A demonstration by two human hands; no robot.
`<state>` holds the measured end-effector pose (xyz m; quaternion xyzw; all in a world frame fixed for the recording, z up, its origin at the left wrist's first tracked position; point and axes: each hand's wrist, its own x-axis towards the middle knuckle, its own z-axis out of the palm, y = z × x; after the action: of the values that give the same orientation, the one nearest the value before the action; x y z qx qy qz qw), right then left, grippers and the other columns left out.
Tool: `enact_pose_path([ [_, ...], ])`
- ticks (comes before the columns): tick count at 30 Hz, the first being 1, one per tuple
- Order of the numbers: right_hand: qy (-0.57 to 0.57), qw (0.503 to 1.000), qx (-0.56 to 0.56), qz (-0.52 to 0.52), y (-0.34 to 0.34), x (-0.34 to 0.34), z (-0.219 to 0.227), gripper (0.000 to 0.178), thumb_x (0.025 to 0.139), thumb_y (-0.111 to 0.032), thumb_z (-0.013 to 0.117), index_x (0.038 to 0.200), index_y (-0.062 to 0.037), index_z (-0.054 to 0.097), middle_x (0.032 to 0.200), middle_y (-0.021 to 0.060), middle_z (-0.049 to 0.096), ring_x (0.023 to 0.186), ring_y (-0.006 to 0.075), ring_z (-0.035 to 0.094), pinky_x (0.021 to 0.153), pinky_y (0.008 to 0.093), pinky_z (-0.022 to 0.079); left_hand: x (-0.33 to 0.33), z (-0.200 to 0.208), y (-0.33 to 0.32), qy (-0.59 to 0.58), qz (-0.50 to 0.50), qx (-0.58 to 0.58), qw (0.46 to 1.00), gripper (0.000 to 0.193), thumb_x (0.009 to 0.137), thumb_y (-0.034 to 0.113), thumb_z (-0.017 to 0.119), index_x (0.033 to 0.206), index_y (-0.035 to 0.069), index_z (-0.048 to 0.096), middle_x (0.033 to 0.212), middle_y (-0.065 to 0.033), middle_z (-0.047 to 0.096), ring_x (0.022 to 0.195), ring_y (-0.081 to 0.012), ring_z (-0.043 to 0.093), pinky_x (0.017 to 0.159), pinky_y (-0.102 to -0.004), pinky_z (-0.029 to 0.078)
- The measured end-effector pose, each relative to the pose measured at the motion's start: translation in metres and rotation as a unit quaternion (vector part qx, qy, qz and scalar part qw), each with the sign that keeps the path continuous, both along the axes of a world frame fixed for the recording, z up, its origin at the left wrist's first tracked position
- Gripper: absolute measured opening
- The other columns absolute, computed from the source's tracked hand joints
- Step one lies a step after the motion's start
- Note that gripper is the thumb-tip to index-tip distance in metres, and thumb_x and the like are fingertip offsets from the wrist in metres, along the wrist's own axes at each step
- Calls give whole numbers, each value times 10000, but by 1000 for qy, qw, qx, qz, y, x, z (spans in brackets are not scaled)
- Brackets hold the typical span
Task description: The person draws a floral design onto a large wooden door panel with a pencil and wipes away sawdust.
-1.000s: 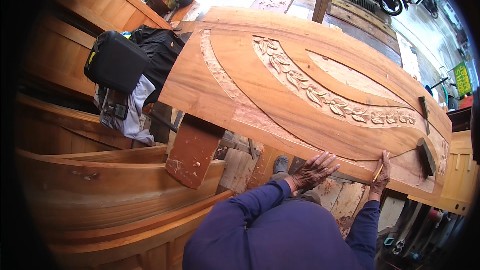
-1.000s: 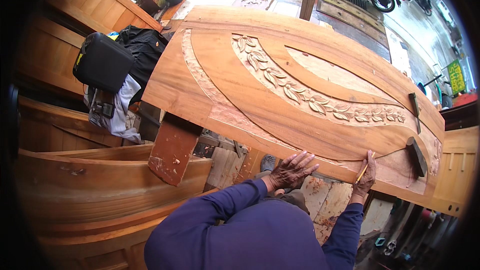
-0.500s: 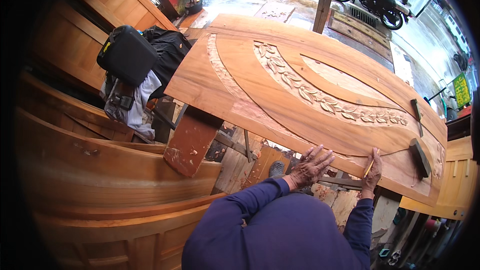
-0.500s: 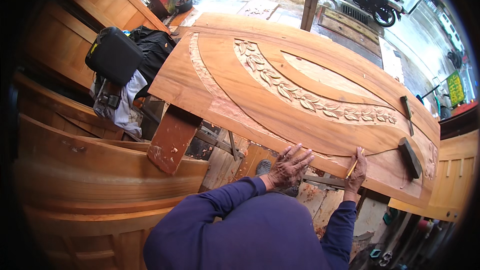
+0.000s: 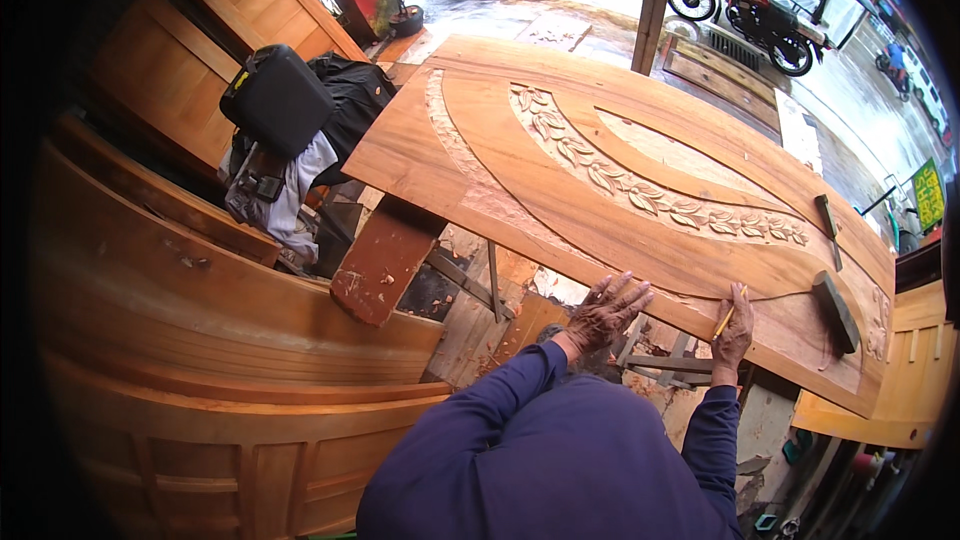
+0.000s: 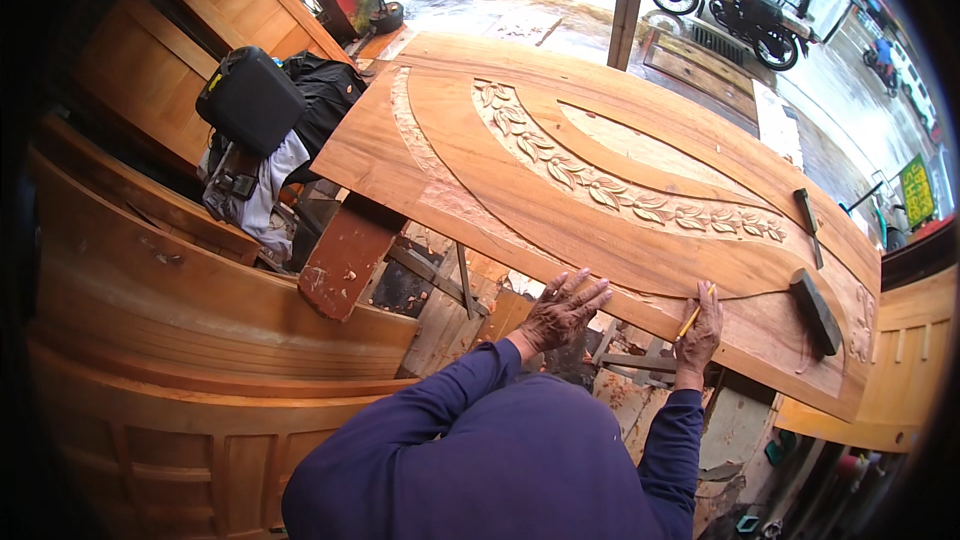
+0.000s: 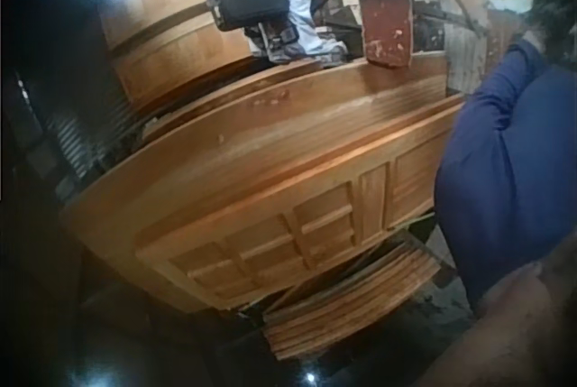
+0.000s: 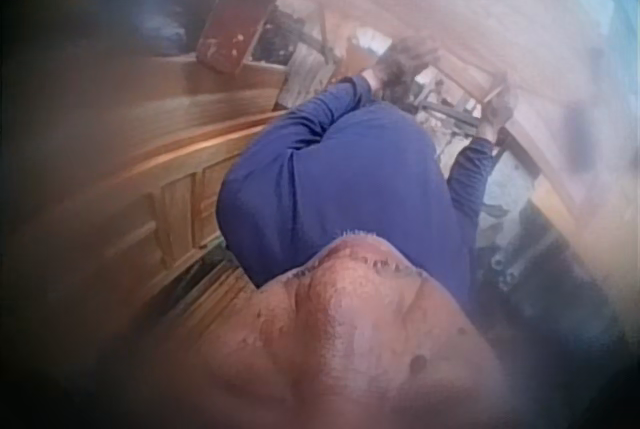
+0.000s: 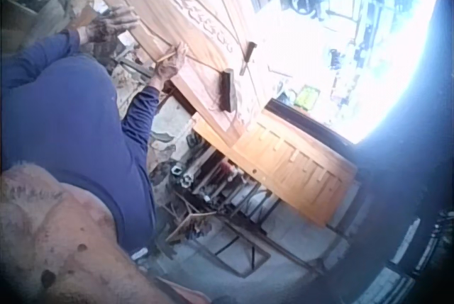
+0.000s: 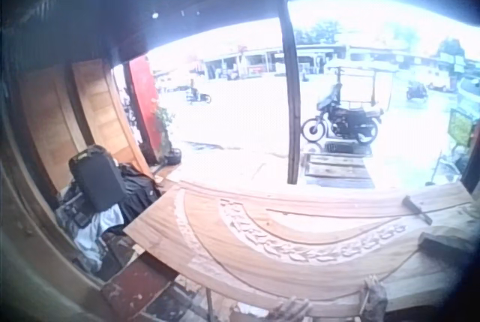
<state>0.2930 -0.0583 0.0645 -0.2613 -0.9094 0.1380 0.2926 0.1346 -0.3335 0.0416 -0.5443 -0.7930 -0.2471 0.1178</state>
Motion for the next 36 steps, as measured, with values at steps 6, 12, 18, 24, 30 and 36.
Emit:
enact_pose_path([
  [6, -1, 999, -36, 3, 2, 2, -2, 385, 1025, -158, 631, 1403, -88, 623, 1450, 169, 622, 1406, 344, 534, 1194, 473, 369, 9, 4, 3, 5, 31, 1, 1000, 510, 1023, 233, 591, 1528, 203, 529, 1623, -20, 465, 1539, -280, 356, 1278, -478, 158],
  [12, 4, 1000, -21, 8, 3, 2, -4, 378, 1025, -154, 629, 1397, -86, 628, 1446, 173, 624, 1397, 349, 542, 1189, 464, 380, 19, 0, 3, -11, 59, 14, 998, 503, 1030, 229, 582, 1529, 199, 528, 1626, -25, 459, 1540, -281, 352, 1286, -485, 145],
  [18, 8, 1000, -13, 12, 2, 2, -2, 380, 1027, -151, 626, 1403, -93, 627, 1442, 182, 624, 1395, 346, 545, 1181, 450, 397, 25, -1, -2, -9, 64, 14, 998, 508, 1030, 219, 583, 1533, 194, 524, 1631, -31, 451, 1546, -281, 340, 1288, -492, 147],
  [24, 7, 1000, -5, 10, 2, 3, -2, 389, 1036, -164, 616, 1418, -92, 610, 1423, 204, 628, 1363, 373, 562, 1161, 466, 419, 26, -4, -1, -17, 66, 27, 997, 511, 1027, 205, 589, 1533, 194, 524, 1638, -31, 442, 1550, -280, 335, 1285, -492, 162],
  [30, 15, 1000, -11, 12, 3, 3, -3, 388, 1030, -158, 621, 1411, -83, 614, 1425, 201, 627, 1370, 371, 558, 1164, 467, 418, 25, -2, 0, -12, 65, 29, 997, 516, 1022, 195, 589, 1534, 194, 523, 1642, -29, 436, 1553, -272, 332, 1286, -492, 161],
  [36, 12, 1000, -3, 13, 2, 2, -1, 390, 1017, -127, 628, 1402, -65, 621, 1434, 199, 625, 1387, 363, 549, 1172, 453, 413, 24, -2, -2, -9, 59, 17, 998, 521, 1027, 198, 576, 1544, 191, 509, 1642, -39, 433, 1554, -286, 327, 1291, -499, 145],
])
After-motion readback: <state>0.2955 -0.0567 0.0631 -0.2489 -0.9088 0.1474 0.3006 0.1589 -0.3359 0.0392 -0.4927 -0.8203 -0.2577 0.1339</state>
